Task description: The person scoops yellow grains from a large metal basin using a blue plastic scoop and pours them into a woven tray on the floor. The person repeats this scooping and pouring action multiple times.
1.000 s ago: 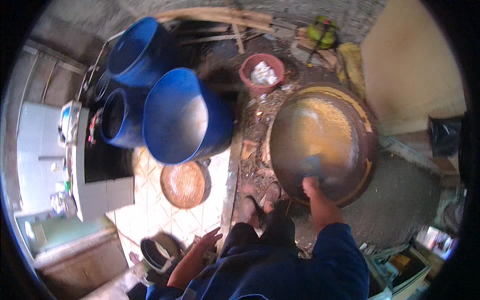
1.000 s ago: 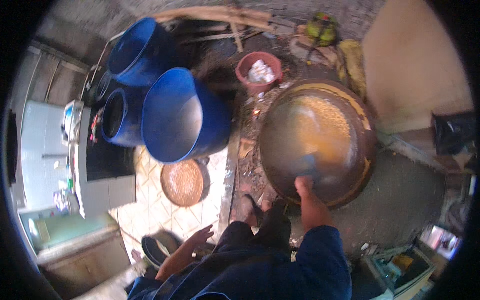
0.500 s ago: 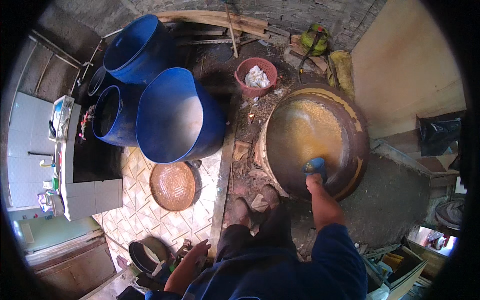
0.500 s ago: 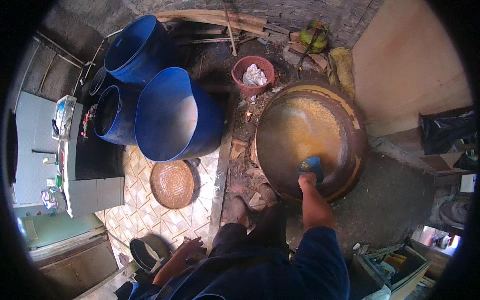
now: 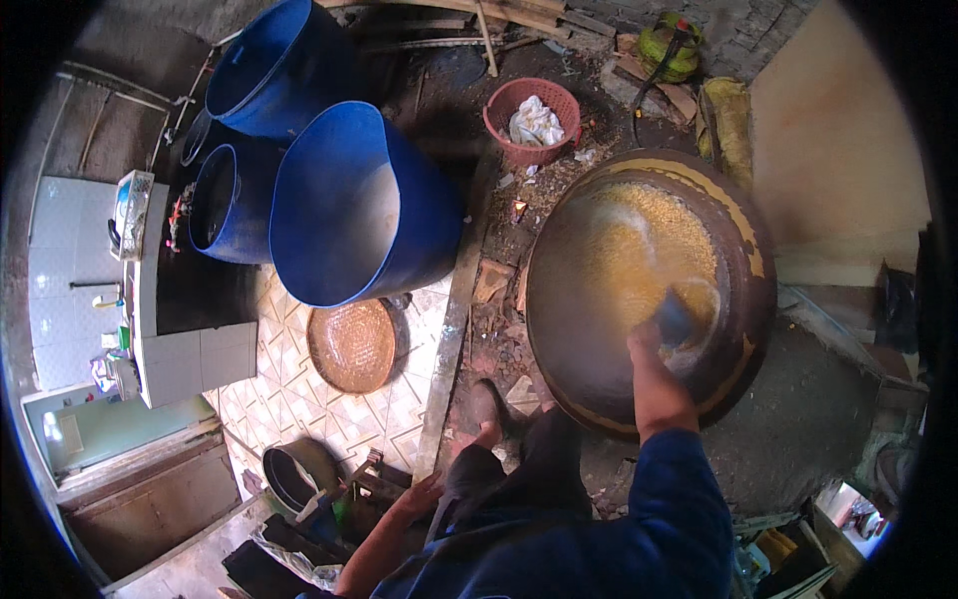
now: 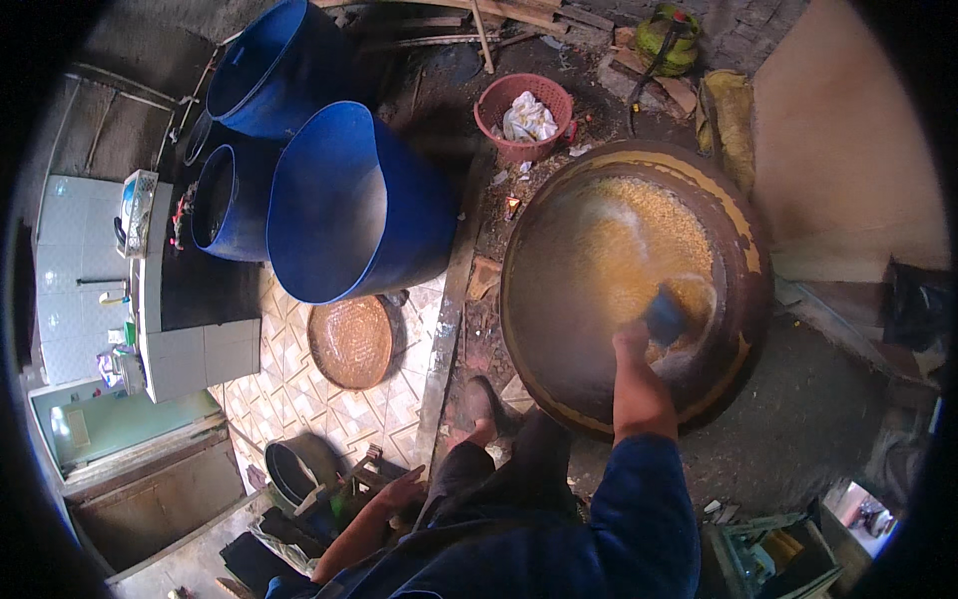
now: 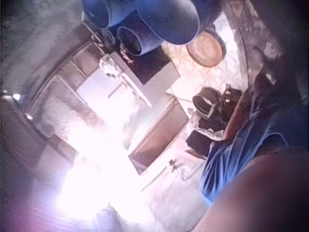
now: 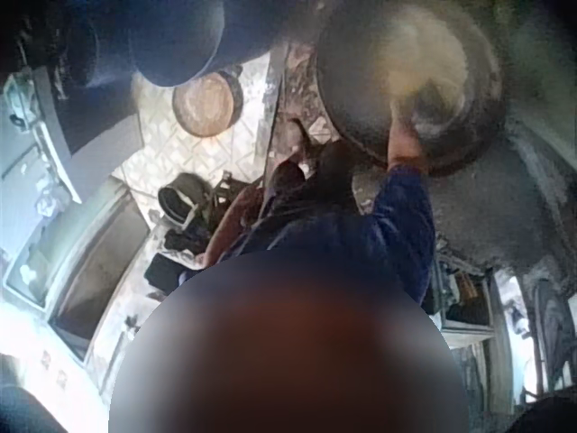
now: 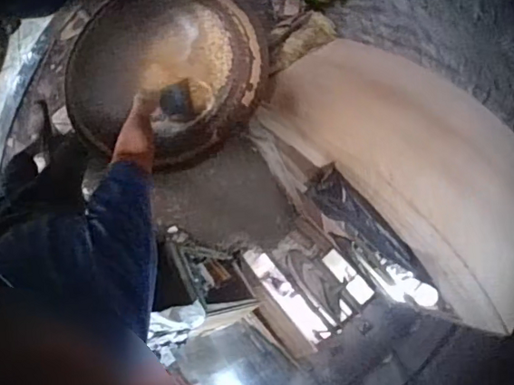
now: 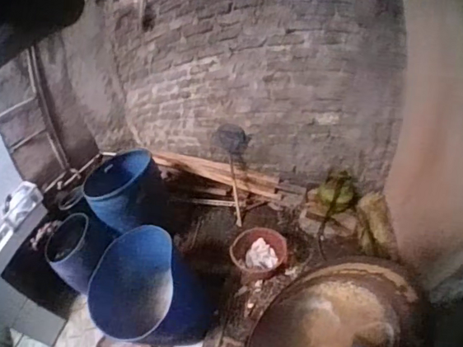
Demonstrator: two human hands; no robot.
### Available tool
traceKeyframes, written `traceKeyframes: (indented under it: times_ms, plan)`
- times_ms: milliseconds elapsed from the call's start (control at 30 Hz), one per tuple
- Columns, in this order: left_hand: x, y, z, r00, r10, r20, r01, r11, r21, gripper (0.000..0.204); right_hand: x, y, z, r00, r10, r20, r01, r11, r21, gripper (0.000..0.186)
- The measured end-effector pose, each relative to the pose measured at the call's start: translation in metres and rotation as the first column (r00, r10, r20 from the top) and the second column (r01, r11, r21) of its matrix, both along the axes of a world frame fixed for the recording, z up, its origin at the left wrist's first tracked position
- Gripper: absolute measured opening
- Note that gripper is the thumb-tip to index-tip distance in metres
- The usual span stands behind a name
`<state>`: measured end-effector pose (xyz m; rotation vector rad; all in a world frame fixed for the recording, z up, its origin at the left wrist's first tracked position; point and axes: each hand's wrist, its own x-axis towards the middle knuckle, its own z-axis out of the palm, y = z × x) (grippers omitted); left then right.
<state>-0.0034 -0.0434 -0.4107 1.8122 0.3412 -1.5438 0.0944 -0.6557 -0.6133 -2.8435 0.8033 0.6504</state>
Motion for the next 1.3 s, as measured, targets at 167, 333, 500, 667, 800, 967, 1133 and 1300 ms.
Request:
traceKeyframes:
  times_ms: [167,333,500,667,800,967,1133,1300]
  plan:
    - [0.0,-0.016,0.017,0.984,-0.138,0.109,0.138,0.99,0.005,0.061,0.03,0.03,-0.025,0.994,0.103,0.044,-0.095,0.983,-0.157,0.027]
    - [-0.007,-0.018,0.033,0.997,0.031,-0.076,-0.028,0.999,0.03,0.059,0.044,0.047,-0.077,0.96,0.228,-0.162,-0.24,0.969,-0.058,0.027]
    - [-0.045,0.006,0.014,0.997,0.03,-0.07,-0.021,0.99,0.137,0.063,0.049,0.073,-0.089,0.965,-0.252,0.073,0.219,0.926,0.306,0.037]
    - [-0.061,0.023,0.001,0.999,0.015,0.028,-0.017,0.998,0.06,0.056,0.065,0.11,-0.068,0.782,-0.622,-0.025,0.507,0.614,0.605,0.04]
    - [-0.04,0.027,-0.006,0.245,-0.869,0.431,0.958,0.284,0.028,0.05,0.059,0.112,-0.018,0.58,-0.801,-0.149,0.598,0.295,0.746,0.036]
    - [-0.039,0.022,0.011,0.948,-0.201,0.246,0.201,0.979,0.022,0.05,0.045,0.113,0.07,0.463,-0.732,-0.5,0.487,-0.261,0.833,0.039]
    - [-0.03,0.032,0.018,0.83,-0.483,0.279,0.464,0.875,0.137,0.06,0.018,0.115,0.136,0.438,-0.677,-0.592,0.333,-0.49,0.806,0.033]
    - [-0.032,0.041,0.009,0.924,-0.173,0.341,0.194,0.981,-0.028,0.048,-0.013,0.111,0.197,0.443,-0.707,-0.551,0.257,-0.489,0.834,0.021]
